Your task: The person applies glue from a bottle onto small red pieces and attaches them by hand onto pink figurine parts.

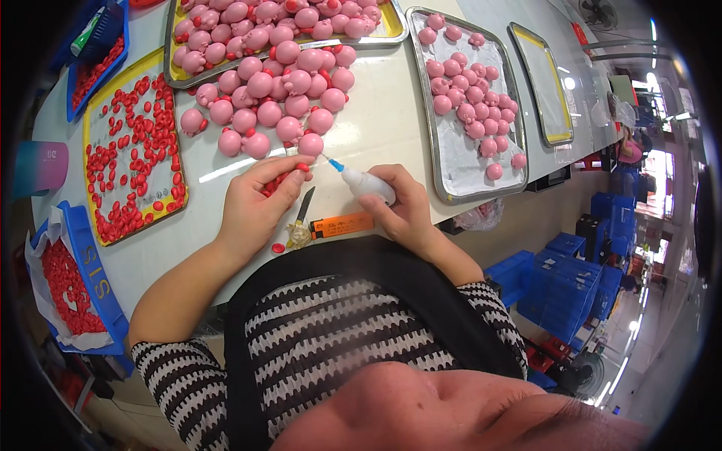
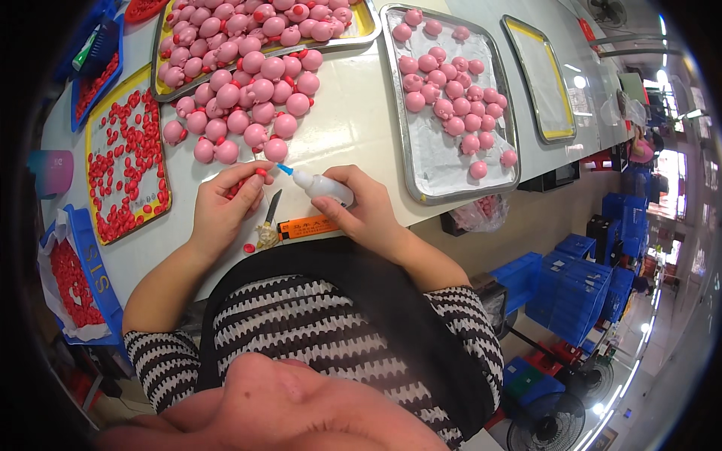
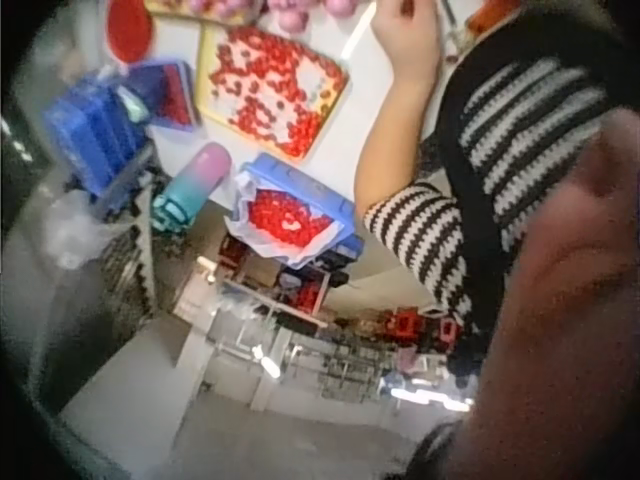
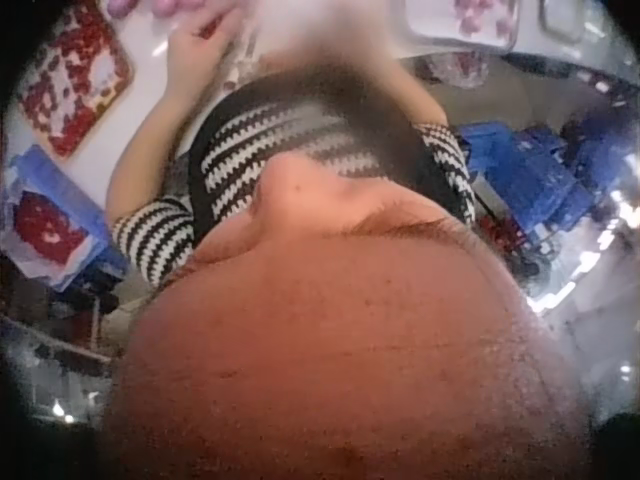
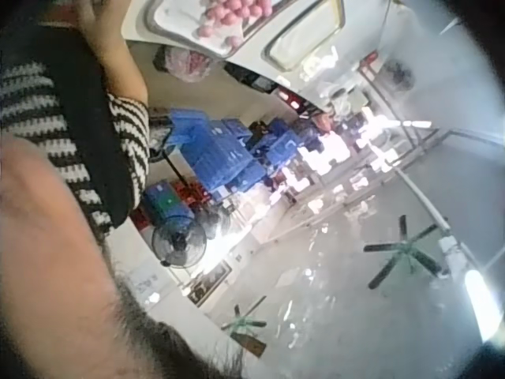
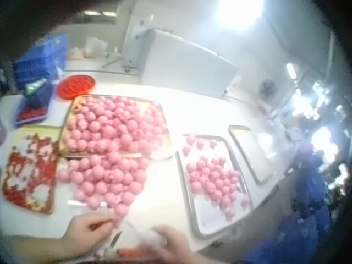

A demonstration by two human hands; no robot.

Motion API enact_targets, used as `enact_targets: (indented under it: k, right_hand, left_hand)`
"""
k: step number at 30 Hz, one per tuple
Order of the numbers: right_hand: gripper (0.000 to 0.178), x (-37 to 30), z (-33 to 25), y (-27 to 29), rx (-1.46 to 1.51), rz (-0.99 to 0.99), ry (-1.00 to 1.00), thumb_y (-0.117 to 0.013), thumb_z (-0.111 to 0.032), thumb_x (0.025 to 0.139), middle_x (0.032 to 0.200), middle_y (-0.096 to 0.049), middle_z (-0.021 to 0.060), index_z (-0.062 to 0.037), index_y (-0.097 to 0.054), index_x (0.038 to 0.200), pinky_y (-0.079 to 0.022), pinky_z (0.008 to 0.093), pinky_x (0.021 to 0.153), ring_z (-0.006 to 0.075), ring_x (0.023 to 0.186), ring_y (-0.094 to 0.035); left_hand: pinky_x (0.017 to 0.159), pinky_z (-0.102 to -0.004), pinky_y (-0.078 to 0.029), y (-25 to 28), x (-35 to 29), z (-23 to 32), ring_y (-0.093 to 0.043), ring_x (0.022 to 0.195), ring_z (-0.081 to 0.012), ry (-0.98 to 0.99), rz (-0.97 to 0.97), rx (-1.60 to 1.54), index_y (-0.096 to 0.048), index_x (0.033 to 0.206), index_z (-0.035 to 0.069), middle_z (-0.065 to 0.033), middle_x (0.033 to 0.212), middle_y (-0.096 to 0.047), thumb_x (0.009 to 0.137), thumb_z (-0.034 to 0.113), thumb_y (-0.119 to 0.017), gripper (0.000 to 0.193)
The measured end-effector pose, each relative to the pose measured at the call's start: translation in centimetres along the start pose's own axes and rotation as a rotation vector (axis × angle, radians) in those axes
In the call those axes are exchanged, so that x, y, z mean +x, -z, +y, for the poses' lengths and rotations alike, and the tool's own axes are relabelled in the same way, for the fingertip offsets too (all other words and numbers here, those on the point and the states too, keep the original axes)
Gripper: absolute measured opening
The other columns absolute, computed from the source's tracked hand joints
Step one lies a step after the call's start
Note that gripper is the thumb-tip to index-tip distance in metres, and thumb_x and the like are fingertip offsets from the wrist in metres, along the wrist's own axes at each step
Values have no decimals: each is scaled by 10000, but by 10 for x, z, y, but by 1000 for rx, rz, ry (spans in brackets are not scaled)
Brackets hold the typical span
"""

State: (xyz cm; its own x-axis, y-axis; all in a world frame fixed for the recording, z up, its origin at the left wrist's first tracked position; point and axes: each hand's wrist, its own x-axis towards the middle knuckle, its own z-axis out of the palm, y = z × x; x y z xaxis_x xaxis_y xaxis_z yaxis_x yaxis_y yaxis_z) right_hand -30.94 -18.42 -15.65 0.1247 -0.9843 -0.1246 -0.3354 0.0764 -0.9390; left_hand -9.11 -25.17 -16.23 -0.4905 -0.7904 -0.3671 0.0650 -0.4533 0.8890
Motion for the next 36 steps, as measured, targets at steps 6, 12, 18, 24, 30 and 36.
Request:
enact_targets:
  k: [6,12,18,24,30,36]
  right_hand:
    - [315,2,7,-3,60,24,-20,-614,-72,849,934,-561,61,14,-450,1104,-445,230,725,99,822,-541]
    - [328,1,2,-4,72,43,-24,-602,-63,855,1001,-542,76,4,-428,1125,-441,231,748,106,891,-529]
    - [322,-3,7,-6,135,70,-12,-589,-70,862,1012,-537,81,7,-423,1126,-427,243,779,115,906,-522]
    - [295,-4,12,-6,108,200,125,-640,-162,840,884,-595,86,8,-500,1036,-467,238,636,112,744,-574]
    - [270,-5,8,-6,33,241,222,-669,-155,812,765,-612,69,3,-517,970,-468,234,595,103,661,-577]
    - [257,-3,2,-7,-29,204,304,-679,-141,795,698,-601,84,6,-522,936,-454,245,527,129,588,-576]
  left_hand:
    - [494,-169,-312,3,2,-1,-413,593,-41,156,-88,-148,-578,1077,-22,-33,822,-557,918,110,-503,220]
    - [499,-167,-322,-1,2,2,-418,587,-33,113,-23,-281,-576,1087,-39,-30,780,-560,905,115,-531,242]
    - [475,-174,-283,3,1,-5,-393,561,-37,90,-56,-177,-570,1121,-18,-24,797,-539,893,101,-547,258]
    - [549,-170,-367,-2,-3,1,-452,634,-38,-102,-67,304,-576,1104,-25,-5,782,-551,846,91,-617,285]
    - [620,-219,-454,0,-6,-6,-533,657,-79,-68,-5,241,-616,973,-11,-36,766,-594,765,50,-677,225]
    - [691,-193,-459,4,-6,-9,-552,763,-72,-119,-38,284,-560,1002,-45,-38,831,-590,809,-8,-622,207]
